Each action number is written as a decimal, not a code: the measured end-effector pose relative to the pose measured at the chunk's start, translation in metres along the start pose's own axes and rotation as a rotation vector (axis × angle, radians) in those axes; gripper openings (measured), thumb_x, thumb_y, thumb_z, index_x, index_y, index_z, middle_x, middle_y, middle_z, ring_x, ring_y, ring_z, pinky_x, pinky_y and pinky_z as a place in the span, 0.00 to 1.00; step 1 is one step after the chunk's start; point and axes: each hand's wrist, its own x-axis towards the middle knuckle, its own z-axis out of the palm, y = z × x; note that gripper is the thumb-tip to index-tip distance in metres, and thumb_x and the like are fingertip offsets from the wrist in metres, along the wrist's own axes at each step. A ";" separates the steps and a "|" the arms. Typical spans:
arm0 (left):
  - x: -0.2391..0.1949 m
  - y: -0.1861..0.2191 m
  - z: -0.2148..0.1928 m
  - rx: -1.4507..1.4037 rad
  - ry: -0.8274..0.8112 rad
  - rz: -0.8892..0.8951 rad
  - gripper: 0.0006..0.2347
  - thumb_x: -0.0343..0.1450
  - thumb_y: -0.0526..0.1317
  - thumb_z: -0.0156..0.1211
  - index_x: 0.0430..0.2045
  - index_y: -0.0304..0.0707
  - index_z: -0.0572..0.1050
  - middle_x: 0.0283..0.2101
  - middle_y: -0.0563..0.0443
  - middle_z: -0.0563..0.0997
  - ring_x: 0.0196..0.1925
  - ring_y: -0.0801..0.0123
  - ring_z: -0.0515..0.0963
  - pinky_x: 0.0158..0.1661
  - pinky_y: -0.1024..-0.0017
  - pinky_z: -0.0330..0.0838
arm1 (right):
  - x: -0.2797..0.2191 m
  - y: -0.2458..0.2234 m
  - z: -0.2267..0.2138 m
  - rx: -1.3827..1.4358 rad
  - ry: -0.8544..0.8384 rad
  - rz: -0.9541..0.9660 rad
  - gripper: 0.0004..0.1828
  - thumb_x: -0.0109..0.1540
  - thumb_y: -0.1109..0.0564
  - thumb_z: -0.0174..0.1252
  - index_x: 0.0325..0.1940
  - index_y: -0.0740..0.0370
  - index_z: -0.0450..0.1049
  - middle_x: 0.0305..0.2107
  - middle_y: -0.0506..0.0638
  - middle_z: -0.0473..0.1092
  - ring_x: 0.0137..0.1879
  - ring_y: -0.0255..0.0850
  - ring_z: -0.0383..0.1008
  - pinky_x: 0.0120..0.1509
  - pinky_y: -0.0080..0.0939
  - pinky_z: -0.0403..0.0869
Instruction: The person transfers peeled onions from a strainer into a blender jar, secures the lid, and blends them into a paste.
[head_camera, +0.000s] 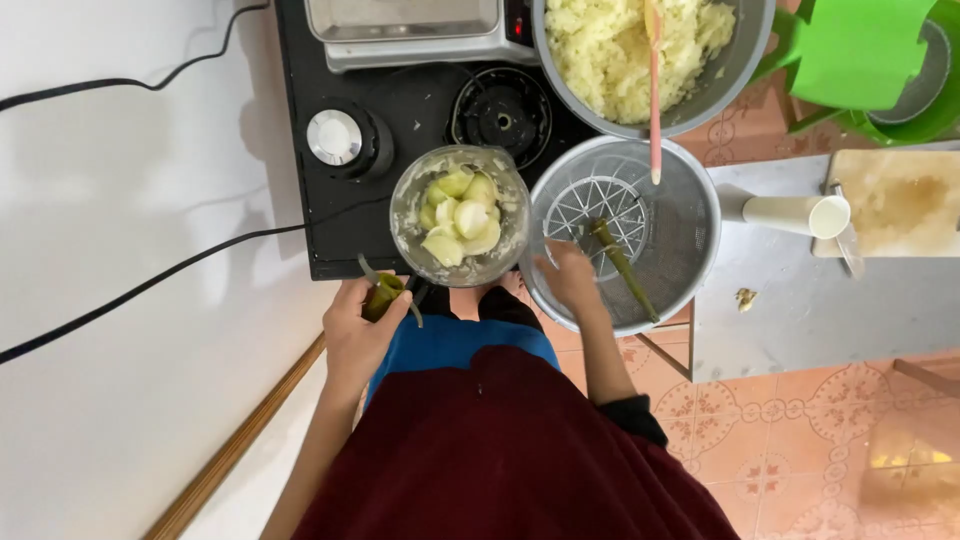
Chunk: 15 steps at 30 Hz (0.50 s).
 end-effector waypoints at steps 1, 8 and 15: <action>0.003 -0.007 -0.004 -0.008 0.005 0.004 0.12 0.70 0.42 0.69 0.41 0.33 0.79 0.37 0.42 0.76 0.43 0.53 0.80 0.41 0.59 0.77 | -0.002 0.001 -0.015 -0.007 0.005 -0.006 0.28 0.66 0.44 0.60 0.68 0.57 0.73 0.56 0.61 0.72 0.63 0.57 0.74 0.65 0.56 0.73; 0.040 -0.035 -0.037 -0.056 -0.002 0.118 0.13 0.69 0.43 0.72 0.39 0.32 0.79 0.35 0.43 0.75 0.40 0.56 0.79 0.37 0.62 0.75 | 0.029 -0.152 -0.052 0.041 0.030 -0.413 0.13 0.61 0.58 0.67 0.50 0.55 0.81 0.42 0.53 0.77 0.51 0.53 0.79 0.54 0.49 0.79; 0.072 -0.037 -0.073 -0.065 -0.024 0.249 0.16 0.68 0.44 0.73 0.45 0.36 0.80 0.37 0.44 0.77 0.40 0.55 0.81 0.37 0.63 0.77 | 0.140 -0.149 0.069 -0.826 -0.264 -0.326 0.43 0.52 0.58 0.73 0.68 0.37 0.65 0.54 0.57 0.67 0.57 0.66 0.74 0.54 0.64 0.79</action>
